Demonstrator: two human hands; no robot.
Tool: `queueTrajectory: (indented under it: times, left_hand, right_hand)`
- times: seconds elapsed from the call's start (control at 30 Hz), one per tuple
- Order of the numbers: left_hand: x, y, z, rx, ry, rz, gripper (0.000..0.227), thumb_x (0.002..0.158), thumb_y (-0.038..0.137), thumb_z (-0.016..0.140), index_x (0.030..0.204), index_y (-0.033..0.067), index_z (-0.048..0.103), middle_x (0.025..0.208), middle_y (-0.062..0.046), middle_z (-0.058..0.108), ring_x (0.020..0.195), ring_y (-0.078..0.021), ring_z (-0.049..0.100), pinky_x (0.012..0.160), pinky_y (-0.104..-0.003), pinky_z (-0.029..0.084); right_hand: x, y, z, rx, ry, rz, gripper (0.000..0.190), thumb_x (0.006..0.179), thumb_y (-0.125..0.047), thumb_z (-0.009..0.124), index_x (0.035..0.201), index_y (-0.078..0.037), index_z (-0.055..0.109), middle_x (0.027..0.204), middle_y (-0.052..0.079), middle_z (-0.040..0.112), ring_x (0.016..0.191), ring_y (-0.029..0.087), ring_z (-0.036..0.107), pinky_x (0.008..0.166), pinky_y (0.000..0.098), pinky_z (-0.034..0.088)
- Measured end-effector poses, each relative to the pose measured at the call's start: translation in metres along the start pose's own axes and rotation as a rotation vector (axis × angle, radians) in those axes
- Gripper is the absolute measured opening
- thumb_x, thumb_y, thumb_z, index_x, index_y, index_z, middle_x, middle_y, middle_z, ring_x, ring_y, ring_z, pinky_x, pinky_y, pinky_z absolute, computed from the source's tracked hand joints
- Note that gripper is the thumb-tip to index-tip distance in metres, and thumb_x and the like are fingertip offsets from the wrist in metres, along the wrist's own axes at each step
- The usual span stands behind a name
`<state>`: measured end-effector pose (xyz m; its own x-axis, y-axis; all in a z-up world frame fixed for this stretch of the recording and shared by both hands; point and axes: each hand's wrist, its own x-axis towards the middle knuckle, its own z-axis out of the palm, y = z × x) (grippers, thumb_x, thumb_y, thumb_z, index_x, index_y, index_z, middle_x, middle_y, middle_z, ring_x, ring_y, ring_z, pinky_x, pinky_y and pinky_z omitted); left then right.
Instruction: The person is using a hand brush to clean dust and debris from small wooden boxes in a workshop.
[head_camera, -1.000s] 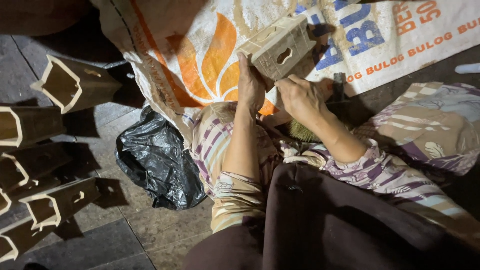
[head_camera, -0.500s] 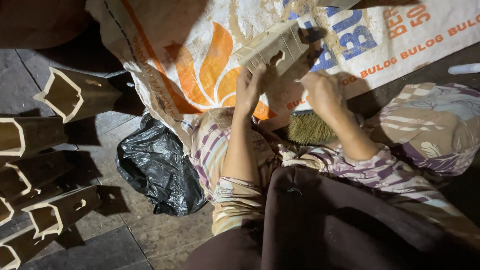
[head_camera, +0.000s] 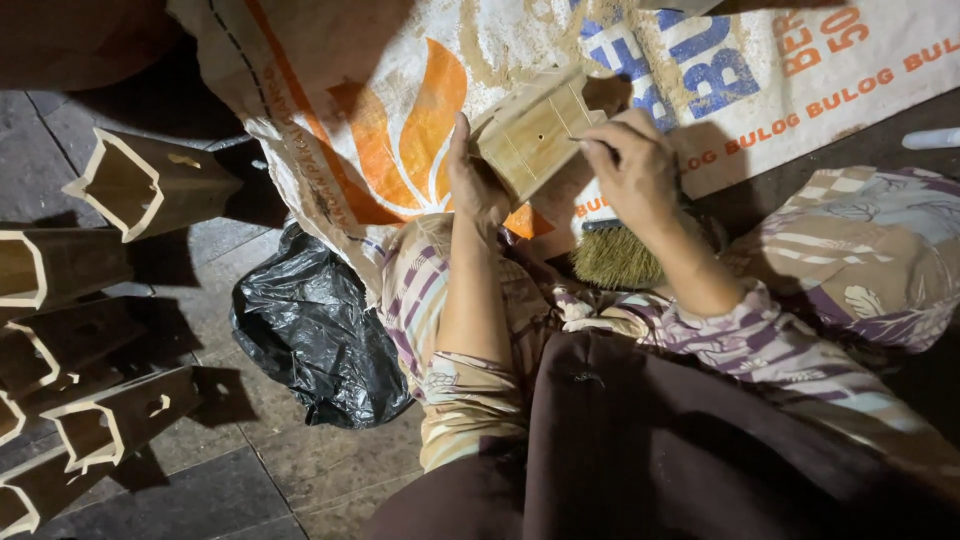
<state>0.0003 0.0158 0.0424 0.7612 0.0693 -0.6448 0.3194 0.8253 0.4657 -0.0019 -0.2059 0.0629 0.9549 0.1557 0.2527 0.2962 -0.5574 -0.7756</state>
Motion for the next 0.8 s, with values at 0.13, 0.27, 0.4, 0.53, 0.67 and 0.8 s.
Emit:
queueTrajectory:
  times: [0.13,0.27,0.4,0.53,0.67,0.8]
  left_hand:
    - [0.009,-0.004,-0.003,0.025,-0.018,0.025,0.075,0.092,0.071,0.069,0.129,0.0065,0.067,0.122,-0.02,0.074,0.108,-0.0364,0.075,0.095,-0.053,0.061]
    - [-0.005,-0.003,0.01,0.021,-0.051,0.047,0.082,0.093,0.072,0.068,0.138,0.0039,0.058,0.127,-0.023,0.07,0.112,-0.0381,0.071,0.101,-0.055,0.058]
    - [0.003,-0.004,0.003,0.044,-0.066,0.031,0.094,0.093,0.074,0.066,0.147,0.0004,0.046,0.131,-0.029,0.066,0.119,-0.0403,0.069,0.11,-0.057,0.052]
    - [-0.007,0.005,0.01,0.042,-0.116,0.02,0.089,0.094,0.068,0.06,0.145,-0.0038,0.048,0.131,-0.029,0.065,0.119,-0.0387,0.066,0.109,-0.054,0.048]
    - [-0.031,0.021,0.032,0.11,-0.117,0.012,0.087,0.094,0.062,0.049,0.144,-0.0091,0.05,0.134,-0.031,0.061,0.12,-0.0369,0.062,0.107,-0.05,0.045]
    - [-0.02,0.013,0.017,0.176,-0.189,0.066,0.092,0.095,0.074,0.046,0.132,-0.0089,0.061,0.088,-0.014,0.071,0.059,-0.0117,0.057,0.053,-0.023,0.04]
  right_hand:
    - [0.01,-0.001,0.028,-0.036,-0.015,-0.148,0.007,0.101,-0.003,0.076,0.106,-0.007,0.081,0.094,0.009,0.064,0.086,0.032,0.071,0.078,0.0391,0.058]
    - [0.019,-0.027,0.037,-0.027,-0.024,-0.198,0.01,0.102,-0.009,0.076,0.111,-0.011,0.081,0.091,0.008,0.063,0.087,0.035,0.072,0.076,0.0421,0.06]
    - [0.023,-0.044,0.038,-0.037,-0.043,-0.174,0.011,0.103,-0.009,0.075,0.111,-0.012,0.082,0.091,0.008,0.063,0.086,0.034,0.073,0.075,0.0404,0.06]
    - [0.026,-0.063,0.037,-0.065,-0.033,-0.211,0.014,0.097,0.0,0.076,0.11,-0.002,0.081,0.088,0.01,0.06,0.076,0.027,0.059,0.064,0.0342,0.05]
    - [0.027,-0.06,0.046,-0.077,0.035,-0.293,0.01,0.094,0.008,0.079,0.104,0.007,0.082,0.086,0.009,0.056,0.066,0.015,0.043,0.053,0.0241,0.037]
    - [0.028,-0.062,0.046,-0.058,0.022,-0.287,0.013,0.097,0.007,0.077,0.108,0.007,0.083,0.087,0.009,0.053,0.066,0.015,0.042,0.051,0.0244,0.037]
